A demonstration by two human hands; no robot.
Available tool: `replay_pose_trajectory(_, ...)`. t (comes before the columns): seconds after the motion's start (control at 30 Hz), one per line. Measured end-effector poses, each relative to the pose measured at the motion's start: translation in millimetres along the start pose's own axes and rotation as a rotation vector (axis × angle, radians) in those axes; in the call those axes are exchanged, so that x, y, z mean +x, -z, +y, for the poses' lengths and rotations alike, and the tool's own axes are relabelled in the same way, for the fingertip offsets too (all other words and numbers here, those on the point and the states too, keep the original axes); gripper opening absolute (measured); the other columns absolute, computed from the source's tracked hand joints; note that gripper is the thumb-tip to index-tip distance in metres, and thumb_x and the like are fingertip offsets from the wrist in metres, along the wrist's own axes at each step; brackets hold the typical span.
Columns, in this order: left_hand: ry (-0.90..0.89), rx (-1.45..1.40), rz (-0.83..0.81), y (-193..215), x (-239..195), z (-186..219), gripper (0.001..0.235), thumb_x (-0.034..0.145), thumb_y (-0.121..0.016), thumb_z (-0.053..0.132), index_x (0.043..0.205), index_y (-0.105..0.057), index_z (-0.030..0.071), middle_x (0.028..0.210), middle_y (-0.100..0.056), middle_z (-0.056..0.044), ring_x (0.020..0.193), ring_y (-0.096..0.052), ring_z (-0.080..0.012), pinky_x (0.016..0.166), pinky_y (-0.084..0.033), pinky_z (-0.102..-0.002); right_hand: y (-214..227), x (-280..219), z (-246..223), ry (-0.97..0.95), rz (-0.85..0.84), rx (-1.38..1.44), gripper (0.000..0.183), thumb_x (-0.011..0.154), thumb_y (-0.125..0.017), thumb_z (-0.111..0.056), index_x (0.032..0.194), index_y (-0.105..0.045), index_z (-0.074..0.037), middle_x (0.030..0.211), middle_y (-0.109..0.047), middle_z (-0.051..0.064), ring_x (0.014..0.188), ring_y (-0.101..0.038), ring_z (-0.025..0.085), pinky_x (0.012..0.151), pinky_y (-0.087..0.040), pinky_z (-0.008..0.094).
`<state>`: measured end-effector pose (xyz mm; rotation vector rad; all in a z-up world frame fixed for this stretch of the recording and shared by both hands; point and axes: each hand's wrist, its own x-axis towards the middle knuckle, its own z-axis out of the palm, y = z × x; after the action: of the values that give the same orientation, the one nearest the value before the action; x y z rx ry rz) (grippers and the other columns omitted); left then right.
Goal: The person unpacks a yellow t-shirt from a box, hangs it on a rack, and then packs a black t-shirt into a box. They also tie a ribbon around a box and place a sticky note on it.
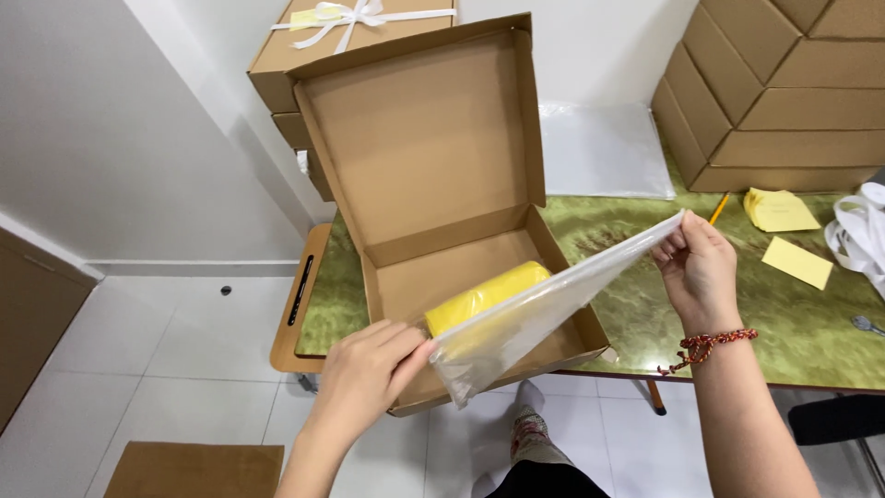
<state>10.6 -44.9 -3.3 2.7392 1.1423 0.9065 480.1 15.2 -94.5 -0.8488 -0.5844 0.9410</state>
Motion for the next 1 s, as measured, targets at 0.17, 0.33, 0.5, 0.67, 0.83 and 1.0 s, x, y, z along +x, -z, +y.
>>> replay_pose_trajectory(0.17, 0.129, -0.049, 0.004, 15, -13, 1, 0.025, 0.107, -0.061, 0.027, 0.084, -0.061, 0.016, 0.074, -0.061, 0.005, 0.067, -0.057, -0.0158, 0.053, -0.043, -0.034, -43, -12, -4, 0.014, -0.052, -0.095, 0.035, 0.119, -0.057, -0.020, 0.084, -0.051, -0.015, 0.073, -0.044, -0.002, 0.067, -0.042, 0.010, 0.063, -0.038, 0.023)
replay_pose_trajectory(0.33, 0.220, -0.105, -0.078, 11, 12, 18, 0.046, 0.100, -0.065, 0.035, 0.145, -0.060, 0.029, 0.127, -0.077, 0.004, 0.110, -0.075, -0.0196, 0.082, -0.058, -0.041, -57, -18, -7, -0.027, -0.043, -0.153, 0.035, 0.122, -0.054, -0.028, 0.088, -0.055, -0.018, 0.075, -0.052, -0.003, 0.071, -0.054, 0.009, 0.066, -0.048, 0.022)
replay_pose_trajectory(0.5, -0.053, -0.109, -0.048, -26, 32, 31, 0.034, 0.101, -0.069, 0.012, 0.134, -0.069, 0.021, 0.102, -0.073, -0.002, 0.089, -0.071, -0.0254, 0.066, -0.057, -0.043, -55, -22, -19, -0.026, -0.021, -0.141, 0.033, 0.123, -0.050, -0.025, 0.091, -0.053, -0.017, 0.078, -0.052, -0.002, 0.073, -0.054, 0.010, 0.066, -0.048, 0.023)
replay_pose_trajectory(0.67, 0.142, -0.294, -0.390, -13, 57, 54, 0.029, 0.105, -0.058, 0.039, 0.099, -0.075, 0.016, 0.097, -0.073, 0.000, 0.091, -0.071, -0.0258, 0.068, -0.052, -0.046, -45, -38, -42, 0.028, 0.125, -0.232, 0.003, 0.115, -0.059, -0.018, 0.114, -0.059, -0.021, 0.090, -0.062, -0.004, 0.079, -0.064, 0.005, 0.070, -0.058, 0.021)
replay_pose_trajectory(0.83, 0.343, -0.429, -0.592, -8, 77, 69, 0.059, 0.111, -0.032, 0.050, 0.081, -0.062, 0.009, 0.088, -0.070, -0.002, 0.091, -0.071, -0.0246, 0.076, -0.049, -0.044, -69, -101, -68, 0.552, -0.183, -0.782, 0.005, 0.121, -0.055, -0.002, 0.125, -0.057, -0.003, 0.110, -0.060, 0.010, 0.099, -0.059, 0.018, 0.093, -0.052, 0.029)
replay_pose_trajectory(1.0, 0.249, -0.439, -0.481, 4, 84, 76, 0.036, 0.104, -0.052, 0.030, 0.092, -0.081, 0.012, 0.113, -0.078, -0.005, 0.091, -0.075, -0.0351, 0.080, -0.060, -0.046, -109, -148, -72, 0.617, -0.798, -1.330, 0.040, 0.080, -0.090, -0.032, 0.112, -0.077, -0.010, 0.091, -0.077, 0.011, 0.092, -0.075, 0.033, 0.093, -0.053, 0.048)
